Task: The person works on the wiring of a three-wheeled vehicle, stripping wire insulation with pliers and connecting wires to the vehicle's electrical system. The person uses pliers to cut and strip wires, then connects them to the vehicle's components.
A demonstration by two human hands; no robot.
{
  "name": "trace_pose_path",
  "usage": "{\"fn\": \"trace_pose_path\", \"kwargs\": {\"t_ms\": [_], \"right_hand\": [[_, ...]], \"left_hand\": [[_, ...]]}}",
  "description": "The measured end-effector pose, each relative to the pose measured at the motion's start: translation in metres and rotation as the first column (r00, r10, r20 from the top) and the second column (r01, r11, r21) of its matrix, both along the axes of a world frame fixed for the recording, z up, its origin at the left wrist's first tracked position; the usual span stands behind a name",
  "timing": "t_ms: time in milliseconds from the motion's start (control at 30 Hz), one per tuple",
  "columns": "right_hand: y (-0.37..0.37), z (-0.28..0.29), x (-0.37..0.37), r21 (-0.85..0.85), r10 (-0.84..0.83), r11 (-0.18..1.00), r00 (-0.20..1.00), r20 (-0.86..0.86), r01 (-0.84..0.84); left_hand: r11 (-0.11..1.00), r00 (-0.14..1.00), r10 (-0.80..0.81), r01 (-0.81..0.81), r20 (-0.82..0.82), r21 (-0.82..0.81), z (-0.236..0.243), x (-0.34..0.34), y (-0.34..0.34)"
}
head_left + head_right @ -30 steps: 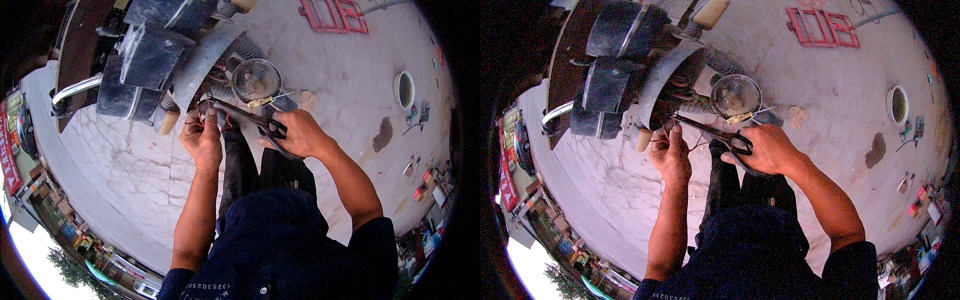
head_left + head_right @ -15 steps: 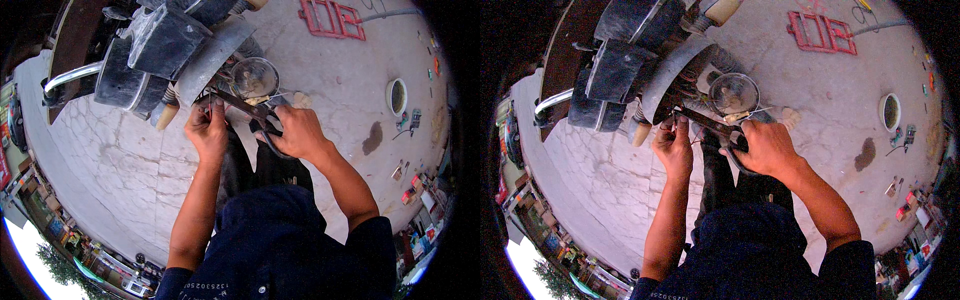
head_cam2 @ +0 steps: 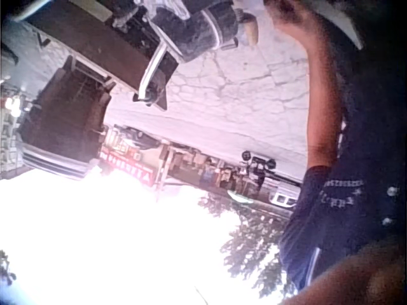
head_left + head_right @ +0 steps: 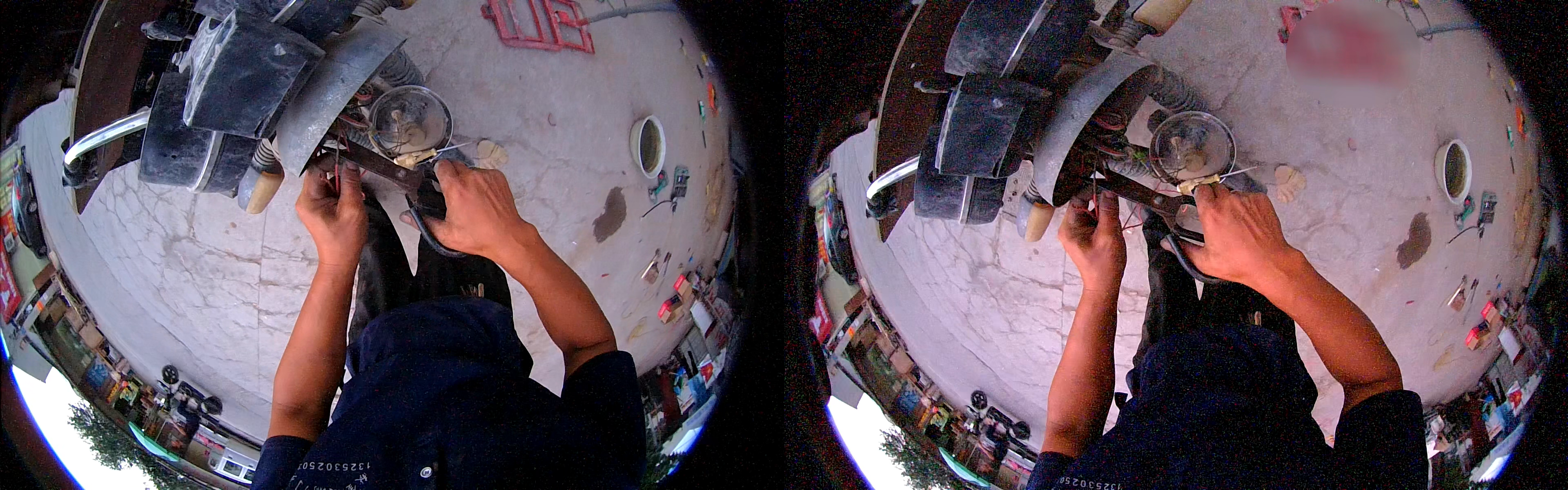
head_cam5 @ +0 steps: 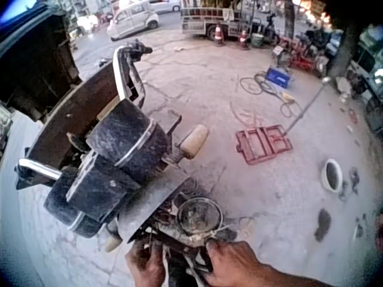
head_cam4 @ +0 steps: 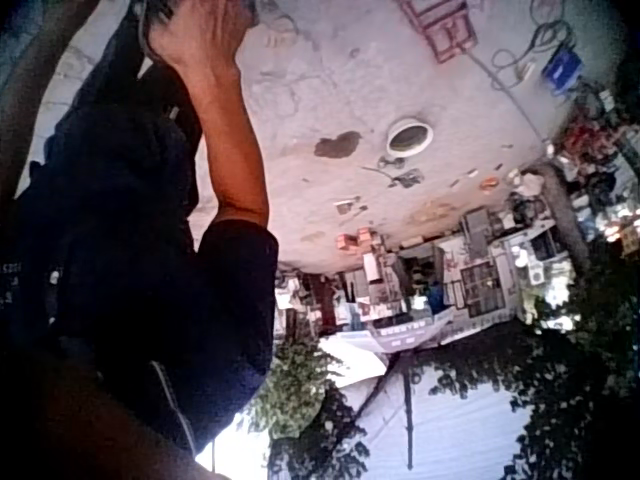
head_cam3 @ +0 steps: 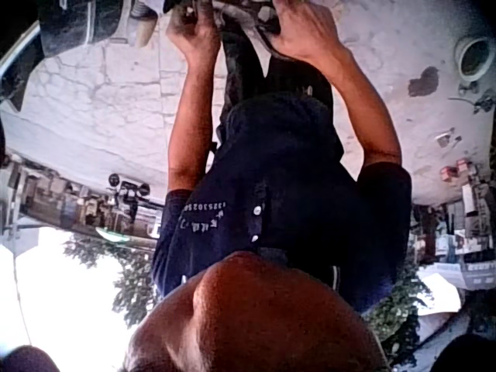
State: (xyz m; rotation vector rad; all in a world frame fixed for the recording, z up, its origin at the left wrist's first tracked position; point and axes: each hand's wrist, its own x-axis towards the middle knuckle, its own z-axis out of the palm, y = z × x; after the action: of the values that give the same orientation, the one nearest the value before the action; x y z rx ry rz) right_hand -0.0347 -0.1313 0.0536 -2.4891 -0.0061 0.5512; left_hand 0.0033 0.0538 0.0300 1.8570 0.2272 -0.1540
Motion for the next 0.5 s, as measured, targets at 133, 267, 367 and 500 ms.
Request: {"fn": "trace_pose_path", "kwargs": {"t_ms": [133, 267, 367, 500], "right_hand": [[-0.0026, -0.0026, 0.0001, 0.004, 0.023, 1.000, 1.000, 0.004, -0.023], [-0.0008, -0.0020, -0.0013, -0.008, 0.021, 1.000, 1.000, 0.023, -0.020], [-0.0008, -0.0016, -0.0031, 0.001, 0.024, 1.000, 0.999, 0.021, -0.024], [-0.0011, -0.0028, -0.0027, 0.022, 0.036, 0.999, 0.999, 0.007, -0.037]], "left_hand": [[1.000, 0.998, -0.008, 0.007, 0.067, 0.019, -0.0047, 0.0008, -0.0025], [1.000, 0.998, 0.018, -0.019, 0.068, 0.013, -0.0037, -0.0001, -0.0046], [1.000, 0.998, 0.014, -0.014, 0.055, -0.012, -0.0017, -0.0006, -0.0037], [0.999, 0.999, -0.006, 0.004, 0.040, 0.038, 0.0007, 0.0011, -0.0013]]}}
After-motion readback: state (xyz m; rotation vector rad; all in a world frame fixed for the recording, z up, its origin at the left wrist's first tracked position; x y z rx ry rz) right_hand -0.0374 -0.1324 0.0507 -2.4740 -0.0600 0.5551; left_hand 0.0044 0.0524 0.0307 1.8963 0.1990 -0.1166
